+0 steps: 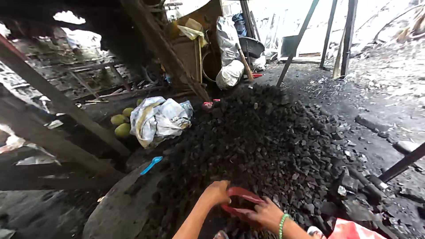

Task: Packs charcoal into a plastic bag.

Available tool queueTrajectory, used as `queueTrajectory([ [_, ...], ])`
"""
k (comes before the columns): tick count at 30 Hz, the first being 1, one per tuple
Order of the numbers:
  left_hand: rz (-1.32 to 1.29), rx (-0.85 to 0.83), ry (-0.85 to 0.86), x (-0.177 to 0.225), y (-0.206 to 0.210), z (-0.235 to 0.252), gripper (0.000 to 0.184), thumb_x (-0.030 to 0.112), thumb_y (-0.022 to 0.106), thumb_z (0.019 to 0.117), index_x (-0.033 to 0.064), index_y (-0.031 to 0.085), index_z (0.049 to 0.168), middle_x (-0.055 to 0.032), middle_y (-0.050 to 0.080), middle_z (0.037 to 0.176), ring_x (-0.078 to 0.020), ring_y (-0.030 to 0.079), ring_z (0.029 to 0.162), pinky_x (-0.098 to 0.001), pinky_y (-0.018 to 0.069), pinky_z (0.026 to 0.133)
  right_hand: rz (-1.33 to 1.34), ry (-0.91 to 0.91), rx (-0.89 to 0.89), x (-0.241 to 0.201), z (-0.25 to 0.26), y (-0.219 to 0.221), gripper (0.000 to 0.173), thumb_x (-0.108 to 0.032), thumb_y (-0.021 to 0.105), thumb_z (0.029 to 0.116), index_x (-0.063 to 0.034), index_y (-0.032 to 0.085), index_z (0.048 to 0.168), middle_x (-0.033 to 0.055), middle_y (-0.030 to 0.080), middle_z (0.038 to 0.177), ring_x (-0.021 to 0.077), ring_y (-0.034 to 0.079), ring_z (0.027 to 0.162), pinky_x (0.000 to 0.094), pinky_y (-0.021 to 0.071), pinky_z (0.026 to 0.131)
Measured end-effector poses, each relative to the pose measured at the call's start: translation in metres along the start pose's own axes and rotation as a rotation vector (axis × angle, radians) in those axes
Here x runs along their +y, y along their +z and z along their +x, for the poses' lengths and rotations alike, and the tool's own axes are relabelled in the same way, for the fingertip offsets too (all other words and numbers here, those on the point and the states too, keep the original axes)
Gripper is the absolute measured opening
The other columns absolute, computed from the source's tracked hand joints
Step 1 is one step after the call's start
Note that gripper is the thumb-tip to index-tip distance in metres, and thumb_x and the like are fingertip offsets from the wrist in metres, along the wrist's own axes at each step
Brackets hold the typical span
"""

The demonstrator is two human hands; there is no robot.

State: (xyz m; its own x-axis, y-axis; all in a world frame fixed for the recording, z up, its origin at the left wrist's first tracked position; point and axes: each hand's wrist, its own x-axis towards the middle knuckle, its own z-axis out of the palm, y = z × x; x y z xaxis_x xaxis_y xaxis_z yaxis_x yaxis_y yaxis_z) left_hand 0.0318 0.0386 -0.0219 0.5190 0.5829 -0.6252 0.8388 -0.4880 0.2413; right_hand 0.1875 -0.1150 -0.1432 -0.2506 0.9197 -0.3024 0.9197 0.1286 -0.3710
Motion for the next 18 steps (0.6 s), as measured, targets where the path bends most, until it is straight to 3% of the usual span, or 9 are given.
queueTrajectory([
  [4,0.132,-0.01,-0.104,-0.009,0.002,0.002,0.072,0.026,0.081,0.0876,0.0014,0.049,0.147,-0.0283,0.054,0.142,-0.046,0.049,0.135,-0.0646,0.039,0.11,-0.113,-0.065,0.093,0.04,-0.036,-0.034,0.051,0.011,0.059,0.0928,-0.011,0.063,0.138,0.0303,0.062,0.129,0.0522,0.059,0.121,0.0753,0.0369,0.104],
  [7,0.261,-0.086,-0.197,0.0,-0.004,-0.006,0.05,0.03,0.072,0.0951,-0.0075,0.061,0.126,-0.0301,0.058,0.135,-0.0464,0.053,0.13,-0.0649,0.042,0.104,-0.273,-0.266,0.385,0.033,-0.048,-0.051,0.041,0.008,0.063,0.0914,-0.0105,0.068,0.128,0.0247,0.069,0.109,0.0455,0.069,0.103,0.067,0.0504,0.093],
  [11,0.22,-0.121,-0.122,-0.004,-0.011,-0.002,0.042,0.028,0.059,0.1036,-0.0105,0.063,0.12,-0.0323,0.06,0.128,-0.0465,0.056,0.125,-0.0663,0.0409,0.103,-0.47,-0.377,0.736,0.0,-0.056,-0.082,0.027,0.0,0.064,0.0929,-0.0102,0.072,0.116,0.0148,0.07,0.089,0.0337,0.071,0.079,0.0507,0.0589,0.07],
  [12,0.122,-0.098,-0.056,-0.007,-0.016,0.0,0.04,0.026,0.058,0.1046,-0.0106,0.064,0.118,-0.0305,0.063,0.122,-0.0431,0.059,0.118,-0.0626,0.0426,0.101,-0.515,-0.4,0.809,-0.007,-0.057,-0.09,0.019,-0.002,0.063,0.094,-0.0096,0.071,0.11,0.0124,0.069,0.085,0.0303,0.07,0.073,0.0458,0.0584,0.064],
  [14,-0.164,-0.031,0.064,-0.004,-0.021,-0.005,0.03,0.021,0.056,0.1059,-0.0052,0.066,0.115,-0.0156,0.066,0.104,-0.022,0.06,0.092,-0.0418,0.0487,0.088,-0.559,-0.462,0.905,-0.016,-0.057,-0.094,0.011,-0.005,0.061,0.0954,-0.009,0.071,0.099,0.0094,0.067,0.082,0.0255,0.067,0.067,0.0393,0.0565,0.058],
  [16,-0.553,0.041,0.153,0.008,-0.018,-0.013,0.018,0.016,0.055,0.106,0.0044,0.065,0.098,0.0036,0.056,0.072,-0.0021,0.047,0.057,-0.0187,0.041,0.054,-0.545,-0.546,0.982,-0.024,-0.054,-0.094,0.012,-0.006,0.059,0.0966,-0.0084,0.07,0.094,0.0084,0.065,0.081,0.0235,0.065,0.066,0.0362,0.0552,0.059],
  [18,-0.942,-0.017,0.243,0.024,-0.012,-0.02,0.023,0.015,0.048,0.108,0.0114,0.059,0.088,0.0097,0.044,0.058,0.0026,0.035,0.045,-0.0131,0.0307,0.043,-0.511,-0.613,1.103,-0.033,-0.049,-0.101,0.013,-0.007,0.058,0.0982,-0.0086,0.069,0.093,0.0071,0.062,0.078,0.0218,0.062,0.066,0.0334,0.0535,0.061],
])
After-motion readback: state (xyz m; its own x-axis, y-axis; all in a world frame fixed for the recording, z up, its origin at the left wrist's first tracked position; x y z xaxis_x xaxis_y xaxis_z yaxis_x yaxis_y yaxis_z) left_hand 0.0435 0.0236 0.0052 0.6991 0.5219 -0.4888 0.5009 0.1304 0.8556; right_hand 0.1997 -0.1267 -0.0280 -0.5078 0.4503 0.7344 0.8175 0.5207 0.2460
